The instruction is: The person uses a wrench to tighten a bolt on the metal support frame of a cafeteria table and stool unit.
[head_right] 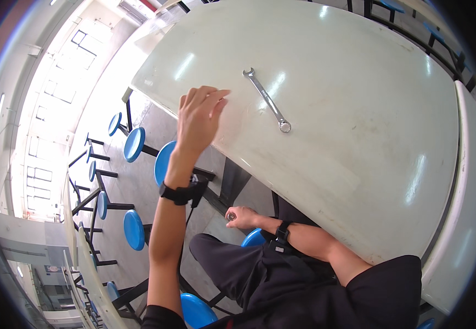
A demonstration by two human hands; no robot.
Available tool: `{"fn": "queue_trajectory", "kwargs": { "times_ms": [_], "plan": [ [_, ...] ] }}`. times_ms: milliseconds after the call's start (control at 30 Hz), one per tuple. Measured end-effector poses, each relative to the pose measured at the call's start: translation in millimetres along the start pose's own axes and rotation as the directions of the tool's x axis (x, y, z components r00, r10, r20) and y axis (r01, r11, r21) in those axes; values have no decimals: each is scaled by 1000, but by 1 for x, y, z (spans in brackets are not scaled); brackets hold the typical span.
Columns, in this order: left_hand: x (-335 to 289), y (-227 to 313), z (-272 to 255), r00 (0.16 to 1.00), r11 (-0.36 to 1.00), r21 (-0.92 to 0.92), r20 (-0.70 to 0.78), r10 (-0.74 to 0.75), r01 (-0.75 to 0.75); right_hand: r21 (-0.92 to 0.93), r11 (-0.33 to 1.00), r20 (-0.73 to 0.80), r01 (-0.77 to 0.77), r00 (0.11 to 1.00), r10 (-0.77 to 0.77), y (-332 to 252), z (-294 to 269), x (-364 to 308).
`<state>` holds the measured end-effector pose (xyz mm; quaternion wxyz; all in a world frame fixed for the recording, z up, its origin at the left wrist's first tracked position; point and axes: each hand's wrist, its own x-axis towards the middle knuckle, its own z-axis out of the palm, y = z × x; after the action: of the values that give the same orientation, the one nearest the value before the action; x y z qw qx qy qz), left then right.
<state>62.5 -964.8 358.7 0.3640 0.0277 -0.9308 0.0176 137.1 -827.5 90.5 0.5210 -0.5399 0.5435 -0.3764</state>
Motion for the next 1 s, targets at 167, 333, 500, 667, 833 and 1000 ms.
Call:
{"fn": "queue_trajectory", "kwargs": {
  "times_ms": [167,333,500,667,833,1000],
  "plan": [
    [-8,-13,-9,964,990,21,225,-141,139,-29,1000,19,-5,1000,5,-1,-2,-3],
    [-4,-20,-1,957,976,-53,218,-194,210,28,999,-31,23,999,-22,-1,-3,-6],
    [-22,-28,-7,967,979,-43,167,-190,200,200,973,114,-119,989,98,-19,-14,-8],
    [-38,-22,-27,978,971,-140,-47,-201,193,365,910,-153,196,977,-149,25,-20,7],
    [-163,-5,-80,707,759,-316,-284,-648,569,300,944,-164,-138,967,193,-15,-47,2],
    [-375,44,-32,-78,8,-720,-86,-993,694,356,846,16,-397,908,420,0,-46,13]
  ]
}}
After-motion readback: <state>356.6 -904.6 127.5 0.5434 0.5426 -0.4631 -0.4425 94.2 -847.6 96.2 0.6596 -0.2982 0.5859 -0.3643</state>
